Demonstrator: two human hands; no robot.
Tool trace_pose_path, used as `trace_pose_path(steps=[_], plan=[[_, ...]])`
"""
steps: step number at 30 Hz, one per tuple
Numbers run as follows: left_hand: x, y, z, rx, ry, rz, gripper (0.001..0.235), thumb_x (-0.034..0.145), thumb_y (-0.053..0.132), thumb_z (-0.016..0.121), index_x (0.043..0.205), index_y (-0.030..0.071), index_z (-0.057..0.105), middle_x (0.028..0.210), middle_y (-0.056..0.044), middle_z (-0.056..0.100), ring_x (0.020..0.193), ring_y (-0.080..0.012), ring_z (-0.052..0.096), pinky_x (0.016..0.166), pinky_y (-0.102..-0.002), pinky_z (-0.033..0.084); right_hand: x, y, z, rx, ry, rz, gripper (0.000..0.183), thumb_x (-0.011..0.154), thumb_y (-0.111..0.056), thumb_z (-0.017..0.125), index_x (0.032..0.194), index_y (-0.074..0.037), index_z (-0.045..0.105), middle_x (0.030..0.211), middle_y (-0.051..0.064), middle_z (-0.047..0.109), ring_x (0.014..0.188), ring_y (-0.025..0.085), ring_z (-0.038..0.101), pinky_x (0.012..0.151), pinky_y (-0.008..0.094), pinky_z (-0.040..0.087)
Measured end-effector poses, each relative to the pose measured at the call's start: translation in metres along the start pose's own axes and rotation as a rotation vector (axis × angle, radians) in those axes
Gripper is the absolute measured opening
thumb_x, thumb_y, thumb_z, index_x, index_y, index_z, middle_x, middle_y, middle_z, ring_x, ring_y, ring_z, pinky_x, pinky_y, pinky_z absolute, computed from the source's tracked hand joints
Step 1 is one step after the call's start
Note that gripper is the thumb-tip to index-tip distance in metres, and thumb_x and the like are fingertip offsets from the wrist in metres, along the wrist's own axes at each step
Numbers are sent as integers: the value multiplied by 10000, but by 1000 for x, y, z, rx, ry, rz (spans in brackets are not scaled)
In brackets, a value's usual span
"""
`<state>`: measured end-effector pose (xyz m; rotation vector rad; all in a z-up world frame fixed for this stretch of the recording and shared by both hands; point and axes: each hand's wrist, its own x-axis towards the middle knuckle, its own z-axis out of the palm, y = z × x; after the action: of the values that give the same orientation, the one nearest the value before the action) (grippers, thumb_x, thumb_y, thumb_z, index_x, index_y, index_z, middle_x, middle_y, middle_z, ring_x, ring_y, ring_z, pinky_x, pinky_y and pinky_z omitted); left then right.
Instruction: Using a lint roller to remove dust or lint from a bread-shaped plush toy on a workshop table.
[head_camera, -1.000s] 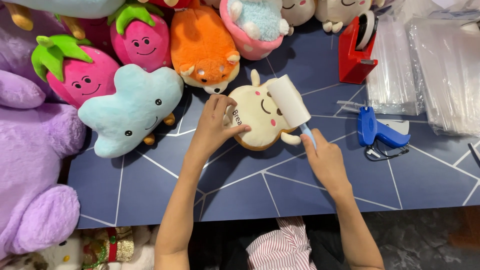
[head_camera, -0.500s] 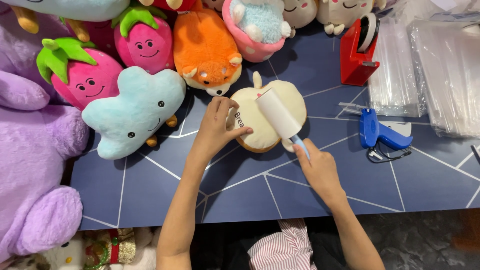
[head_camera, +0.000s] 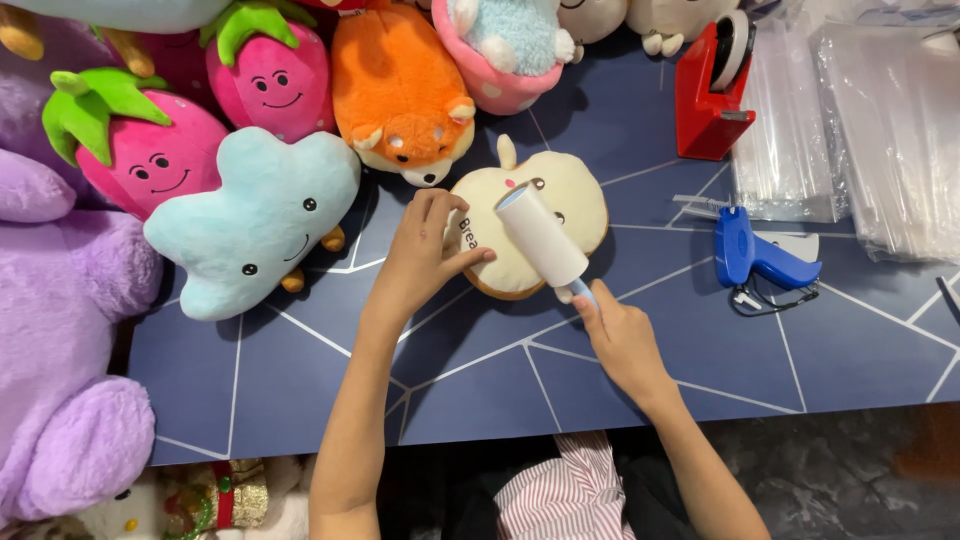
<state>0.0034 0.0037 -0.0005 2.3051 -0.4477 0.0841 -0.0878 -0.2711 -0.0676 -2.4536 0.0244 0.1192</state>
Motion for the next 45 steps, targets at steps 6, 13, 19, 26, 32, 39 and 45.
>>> trace_pose_path(steps=[6,13,19,26,32,39,45], plan=[[-2,7,0,31,2,9,575,819,380,849,1183,79,520,1167,-156,503,1114,-413,614,927,-513,573,13,15,-12,9,133,79,515,1104,-533,268,938,-117,523,550,124,636,526,307,647,550,408,513],[-2,-1,3,49,6,14,563,838,379,834,1186,66,521,1165,-165,507,1121,-427,617,923,-541,570,8,4,-2,48,85,-1,472,1080,-514,334,896,-116,507,520,125,621,516,309,648,521,408,505],[0,0,2,26,-4,10,563,833,362,838,1194,75,517,1178,-161,504,1132,-430,607,943,-545,547,11,17,-6,6,26,-42,478,1062,-525,349,997,-109,576,536,149,621,569,361,669,557,460,520],[0,1,2,29,-11,0,553,849,378,820,1200,78,516,1189,-155,503,1153,-429,599,966,-556,524,16,14,-12,149,174,100,507,1102,-532,306,852,-144,515,464,35,566,438,210,596,509,331,492],[1,-2,3,44,-16,-1,542,863,363,810,1215,76,515,1194,-150,499,1178,-438,589,975,-569,511,12,23,6,91,60,-45,479,1065,-522,357,960,-107,573,469,97,580,447,247,607,490,359,494],[1,5,0,3,-25,-30,553,848,355,823,1207,62,521,1189,-157,504,1189,-437,589,978,-540,526,12,18,0,115,156,7,487,1098,-471,345,923,-78,573,468,117,577,426,268,592,477,354,474],[0,3,-6,4,-57,-65,531,862,352,804,1207,48,538,1200,-161,522,1181,-422,606,970,-524,538,14,9,-17,236,205,85,471,1117,-441,340,850,-112,545,420,15,549,373,175,569,436,284,462]])
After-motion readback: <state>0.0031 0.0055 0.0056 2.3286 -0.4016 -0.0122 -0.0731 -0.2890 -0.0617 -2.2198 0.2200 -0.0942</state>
